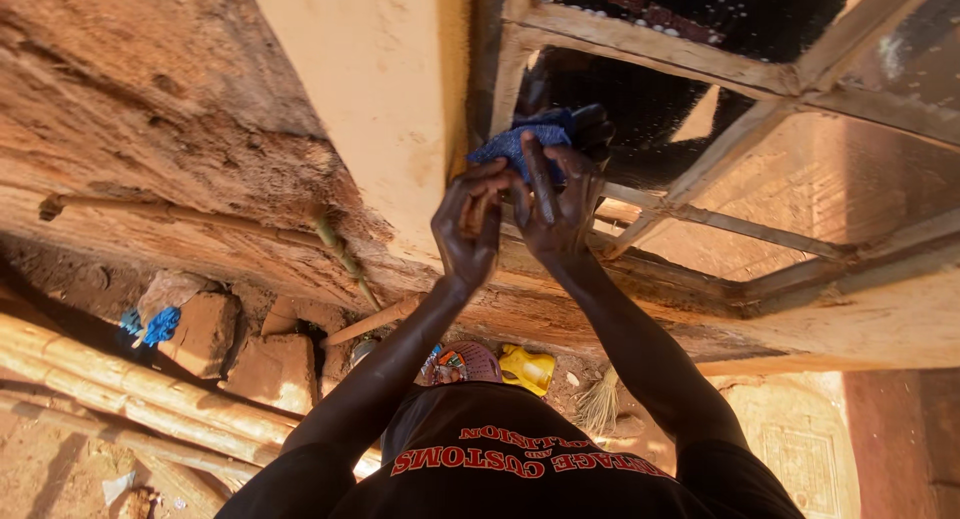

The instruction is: The person wipes the individual glass panes of a window frame with a blue cloth after dipping it into a bucket of soapy water.

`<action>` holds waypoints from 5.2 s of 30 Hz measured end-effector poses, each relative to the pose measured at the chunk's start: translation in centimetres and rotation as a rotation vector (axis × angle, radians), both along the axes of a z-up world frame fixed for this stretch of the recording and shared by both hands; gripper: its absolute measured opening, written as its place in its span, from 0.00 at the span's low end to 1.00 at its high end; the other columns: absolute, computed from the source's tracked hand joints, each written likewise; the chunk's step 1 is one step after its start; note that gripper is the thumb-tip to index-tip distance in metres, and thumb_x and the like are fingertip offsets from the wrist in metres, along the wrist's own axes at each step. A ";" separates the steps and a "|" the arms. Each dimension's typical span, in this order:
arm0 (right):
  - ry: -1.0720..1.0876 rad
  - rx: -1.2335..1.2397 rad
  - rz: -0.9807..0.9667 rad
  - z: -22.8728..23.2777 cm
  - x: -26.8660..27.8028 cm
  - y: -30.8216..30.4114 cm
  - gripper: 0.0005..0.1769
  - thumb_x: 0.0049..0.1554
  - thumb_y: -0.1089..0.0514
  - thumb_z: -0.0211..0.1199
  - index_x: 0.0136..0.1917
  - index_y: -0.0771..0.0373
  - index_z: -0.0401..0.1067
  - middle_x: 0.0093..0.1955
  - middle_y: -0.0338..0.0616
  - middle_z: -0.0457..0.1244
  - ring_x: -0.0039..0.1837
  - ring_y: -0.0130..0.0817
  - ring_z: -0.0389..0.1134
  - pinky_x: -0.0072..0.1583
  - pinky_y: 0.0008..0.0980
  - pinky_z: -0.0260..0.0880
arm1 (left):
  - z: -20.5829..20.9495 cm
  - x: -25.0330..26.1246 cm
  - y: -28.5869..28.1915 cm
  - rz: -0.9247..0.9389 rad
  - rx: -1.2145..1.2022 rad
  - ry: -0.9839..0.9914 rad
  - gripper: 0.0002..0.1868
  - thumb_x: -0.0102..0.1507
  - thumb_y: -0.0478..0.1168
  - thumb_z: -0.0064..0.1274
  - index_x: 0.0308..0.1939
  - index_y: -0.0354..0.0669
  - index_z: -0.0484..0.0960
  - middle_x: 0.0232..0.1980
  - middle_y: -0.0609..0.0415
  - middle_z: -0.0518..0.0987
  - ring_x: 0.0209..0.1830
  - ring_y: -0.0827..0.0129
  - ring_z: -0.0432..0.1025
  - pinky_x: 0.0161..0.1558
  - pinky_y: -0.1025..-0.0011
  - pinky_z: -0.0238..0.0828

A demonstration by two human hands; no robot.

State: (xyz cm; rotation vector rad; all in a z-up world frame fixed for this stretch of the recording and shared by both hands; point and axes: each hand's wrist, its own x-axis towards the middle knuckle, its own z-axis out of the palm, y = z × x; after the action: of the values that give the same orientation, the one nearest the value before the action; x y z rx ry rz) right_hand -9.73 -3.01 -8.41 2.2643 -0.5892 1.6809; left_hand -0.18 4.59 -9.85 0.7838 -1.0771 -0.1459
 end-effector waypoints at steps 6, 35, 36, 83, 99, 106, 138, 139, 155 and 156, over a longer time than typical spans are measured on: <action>-0.135 -0.150 0.020 6.0 2.6 -2.3 0.26 0.64 0.61 0.76 0.73 0.50 0.72 0.66 0.39 0.63 0.68 0.35 0.61 0.66 0.39 0.67 | 0.2 -0.8 3.0 -0.209 0.361 0.037 0.21 0.66 0.25 0.50 0.63 0.30 0.68 0.57 0.40 0.78 0.57 0.61 0.77 0.60 0.65 0.78; -0.142 -0.551 0.190 19.8 6.1 -4.4 0.05 0.60 0.66 0.75 0.50 0.64 0.80 0.59 0.46 0.68 0.66 0.42 0.66 0.59 0.43 0.75 | 0.3 2.1 0.8 -0.441 0.589 0.122 0.11 0.67 0.31 0.52 0.53 0.35 0.73 0.44 0.52 0.77 0.43 0.73 0.74 0.46 0.70 0.80; -0.191 -0.608 0.247 21.9 6.1 -4.9 0.05 0.61 0.71 0.73 0.49 0.67 0.80 0.58 0.50 0.68 0.65 0.43 0.68 0.58 0.42 0.77 | 0.3 1.9 0.7 -0.447 0.606 0.140 0.11 0.67 0.31 0.53 0.53 0.36 0.73 0.44 0.52 0.77 0.42 0.73 0.75 0.45 0.70 0.80; 0.316 -0.072 0.064 0.1 0.1 0.7 0.15 0.56 0.65 0.69 0.58 0.64 0.79 0.60 0.43 0.66 0.62 0.39 0.66 0.60 0.39 0.74 | -6.9 3.6 -1.1 -0.517 0.749 0.200 0.18 0.72 0.40 0.39 0.61 0.37 0.77 0.42 0.54 0.82 0.35 0.76 0.75 0.36 0.76 0.71; 0.306 -0.056 0.152 2.2 -0.2 0.0 0.12 0.61 0.67 0.70 0.58 0.68 0.81 0.61 0.44 0.68 0.63 0.41 0.67 0.64 0.38 0.72 | -9.0 1.7 -1.3 -0.592 0.685 0.190 0.14 0.73 0.37 0.44 0.61 0.36 0.74 0.48 0.53 0.82 0.38 0.73 0.78 0.38 0.76 0.72; 0.474 -0.067 0.193 -5.0 0.4 -1.3 0.16 0.58 0.61 0.67 0.60 0.59 0.79 0.63 0.39 0.68 0.67 0.38 0.63 0.67 0.42 0.71 | -10.3 3.6 -0.5 -0.403 0.912 0.079 0.19 0.70 0.37 0.42 0.65 0.42 0.69 0.44 0.55 0.83 0.36 0.73 0.78 0.35 0.75 0.78; -0.205 0.285 0.026 -3.6 -6.2 3.7 0.10 0.59 0.64 0.73 0.54 0.63 0.79 0.52 0.47 0.69 0.54 0.36 0.72 0.54 0.33 0.79 | -8.5 1.4 0.5 -0.620 0.763 0.048 0.16 0.72 0.42 0.49 0.61 0.38 0.76 0.54 0.51 0.83 0.53 0.73 0.79 0.47 0.73 0.82; -0.269 0.353 0.092 -2.9 -6.4 4.0 0.09 0.61 0.64 0.71 0.55 0.63 0.78 0.52 0.47 0.68 0.55 0.36 0.72 0.56 0.34 0.80 | -8.1 1.5 0.2 -0.621 0.757 0.044 0.16 0.72 0.42 0.49 0.61 0.38 0.76 0.54 0.51 0.83 0.53 0.73 0.79 0.47 0.73 0.82; -0.583 0.103 -0.557 -0.4 -2.4 2.6 0.11 0.59 0.62 0.76 0.50 0.69 0.75 0.51 0.47 0.67 0.57 0.44 0.68 0.59 0.43 0.70 | -8.3 3.0 -2.5 -0.850 0.880 -0.104 0.14 0.71 0.41 0.48 0.59 0.40 0.73 0.49 0.51 0.83 0.41 0.70 0.79 0.41 0.72 0.75; -0.549 0.125 -0.488 -0.7 -1.0 3.0 0.10 0.59 0.64 0.74 0.50 0.70 0.76 0.52 0.49 0.67 0.57 0.45 0.68 0.57 0.42 0.72 | -8.6 2.9 -3.1 -0.883 0.890 -0.074 0.14 0.71 0.41 0.48 0.59 0.40 0.73 0.49 0.51 0.83 0.40 0.70 0.79 0.40 0.72 0.74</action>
State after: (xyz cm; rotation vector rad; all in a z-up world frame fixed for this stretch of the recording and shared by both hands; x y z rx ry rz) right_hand -10.76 -0.03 -9.11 1.5173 -1.2739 2.0158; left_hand 2.68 1.50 -18.42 1.0352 -1.3742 -1.4258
